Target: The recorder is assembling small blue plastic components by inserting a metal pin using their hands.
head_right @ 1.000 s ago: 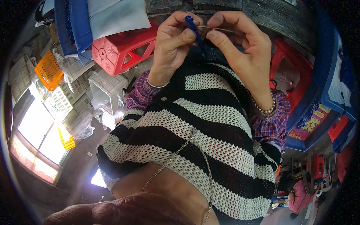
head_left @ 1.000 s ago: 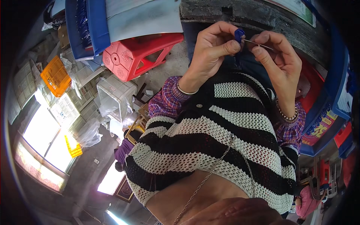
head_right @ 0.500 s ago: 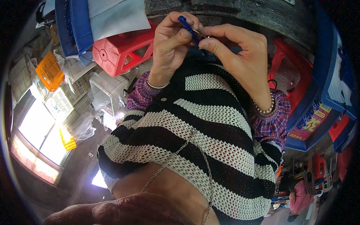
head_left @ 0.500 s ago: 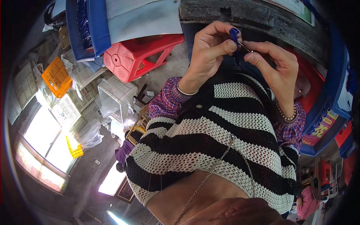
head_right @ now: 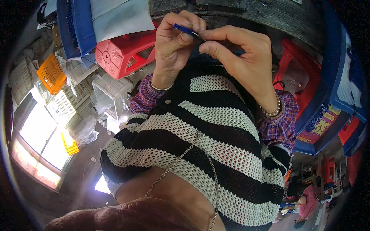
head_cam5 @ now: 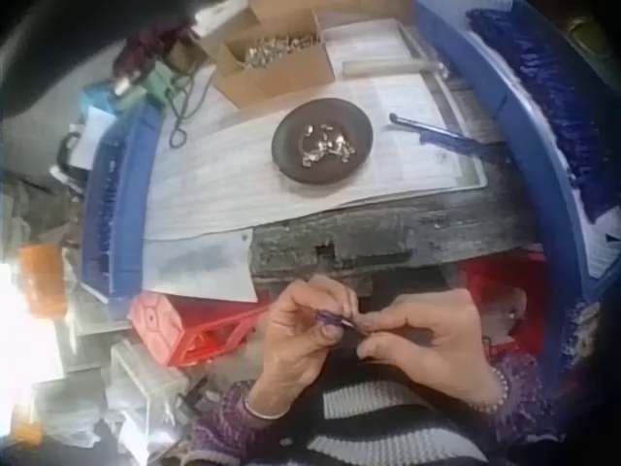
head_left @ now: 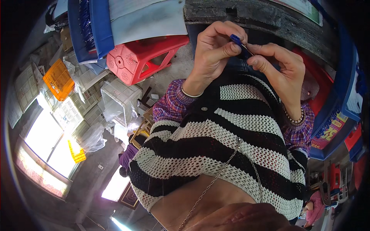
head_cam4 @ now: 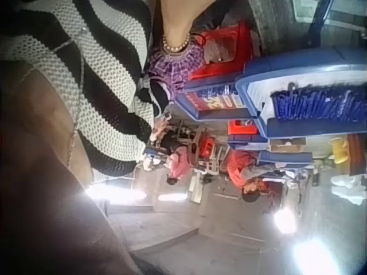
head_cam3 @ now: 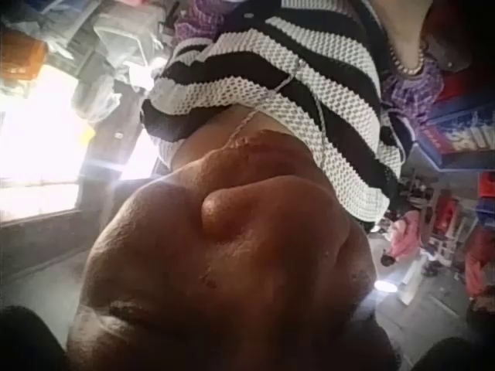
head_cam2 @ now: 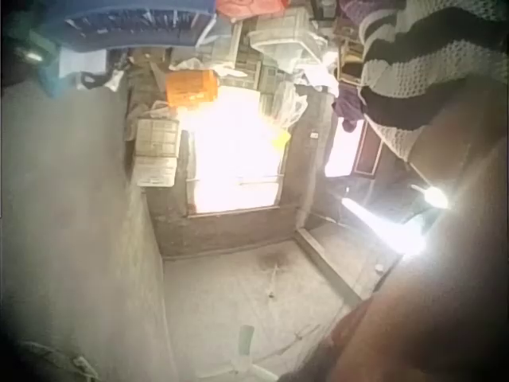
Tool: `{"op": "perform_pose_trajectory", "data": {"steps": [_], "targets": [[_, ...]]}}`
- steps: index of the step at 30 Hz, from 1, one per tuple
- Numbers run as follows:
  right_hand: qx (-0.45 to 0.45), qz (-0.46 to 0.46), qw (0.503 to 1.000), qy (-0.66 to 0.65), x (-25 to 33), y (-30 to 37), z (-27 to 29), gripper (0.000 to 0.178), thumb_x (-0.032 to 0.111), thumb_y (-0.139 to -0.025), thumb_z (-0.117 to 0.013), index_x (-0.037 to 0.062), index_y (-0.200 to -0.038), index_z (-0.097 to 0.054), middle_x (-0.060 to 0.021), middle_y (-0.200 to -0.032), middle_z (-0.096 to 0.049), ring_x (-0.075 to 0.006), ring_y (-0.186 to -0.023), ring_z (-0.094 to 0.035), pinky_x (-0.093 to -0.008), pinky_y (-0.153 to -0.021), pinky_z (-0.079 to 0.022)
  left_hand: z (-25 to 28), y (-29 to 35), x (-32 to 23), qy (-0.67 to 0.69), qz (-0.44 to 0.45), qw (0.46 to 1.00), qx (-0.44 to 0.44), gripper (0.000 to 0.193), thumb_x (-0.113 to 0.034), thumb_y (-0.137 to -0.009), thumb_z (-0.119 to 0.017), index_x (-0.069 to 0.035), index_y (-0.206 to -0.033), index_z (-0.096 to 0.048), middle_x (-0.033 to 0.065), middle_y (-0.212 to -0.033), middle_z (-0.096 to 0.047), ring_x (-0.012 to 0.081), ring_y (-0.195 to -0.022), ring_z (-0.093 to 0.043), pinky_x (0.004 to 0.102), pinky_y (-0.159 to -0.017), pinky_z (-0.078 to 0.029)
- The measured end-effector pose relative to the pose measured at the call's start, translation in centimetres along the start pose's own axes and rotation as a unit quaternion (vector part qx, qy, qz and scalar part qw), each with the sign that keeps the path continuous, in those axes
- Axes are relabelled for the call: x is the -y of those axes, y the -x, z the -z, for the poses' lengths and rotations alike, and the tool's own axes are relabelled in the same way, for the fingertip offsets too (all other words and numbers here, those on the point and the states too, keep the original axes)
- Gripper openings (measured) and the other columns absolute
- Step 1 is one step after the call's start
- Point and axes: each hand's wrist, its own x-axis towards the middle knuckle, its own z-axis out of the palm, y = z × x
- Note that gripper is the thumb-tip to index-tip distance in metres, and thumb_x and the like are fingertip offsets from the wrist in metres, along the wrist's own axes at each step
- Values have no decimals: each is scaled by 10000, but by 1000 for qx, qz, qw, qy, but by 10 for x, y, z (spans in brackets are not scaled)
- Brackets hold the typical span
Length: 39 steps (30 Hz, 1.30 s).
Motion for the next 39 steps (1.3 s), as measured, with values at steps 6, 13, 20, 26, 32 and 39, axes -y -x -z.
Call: {"op": "perform_pose_trajectory", "data": {"steps": [6,13,20,26,32,39], "targets": [[-3,-9,1000,-15,2,0,0,161,52,-741,-711,-16,-880,-669,-74,-750,-671,-89,-660,-623,-191,-591,-469,-1,-1,-1,1,1,1000,6,191,-38,-744,-701,-38,-887,-574,83,-882,-575,176,-864,-551,280,-779,-440],[7,-23,1000,-11,10,1,-1,161,59,-736,-713,-16,-871,-667,-89,-749,-666,-110,-657,-634,-200,-584,-470,3,-1,-2,62,56,995,56,198,-158,-806,-658,-98,-963,-551,70,-916,-505,230,-889,-471,338,-798,-404],[-5,1,1000,-11,6,2,-2,167,66,-732,-716,-17,-869,-667,-97,-756,-666,-126,-663,-640,-209,-593,-475,2,-1,-1,62,53,995,61,198,-158,-808,-655,-103,-968,-553,69,-915,-503,228,-891,-467,334,-798,-400],[-5,0,1000,-12,7,3,-1,174,67,-732,-717,-17,-877,-667,-104,-767,-668,-129,-674,-642,-213,-607,-477,1,-1,-1,56,52,995,60,195,-149,-803,-661,-95,-955,-551,75,-920,-510,231,-896,-469,333,-804,-401],[-14,-2,1000,-23,6,4,-1,176,67,-733,-718,-16,-879,-667,-99,-766,-668,-123,-673,-640,-210,-604,-475,2,-2,-1,25,33,997,66,199,-134,-794,-671,-83,-943,-549,84,-923,-515,234,-902,-476,343,-808,-406],[-6,-16,1000,-23,5,4,-1,169,67,-735,-717,-14,-875,-668,-91,-750,-664,-114,-660,-633,-203,-585,-467,1,0,-1,-15,12,998,55,214,-113,-775,-688,-56,-926,-547,97,-915,-522,242,-895,-493,351,-816,-415]]}}
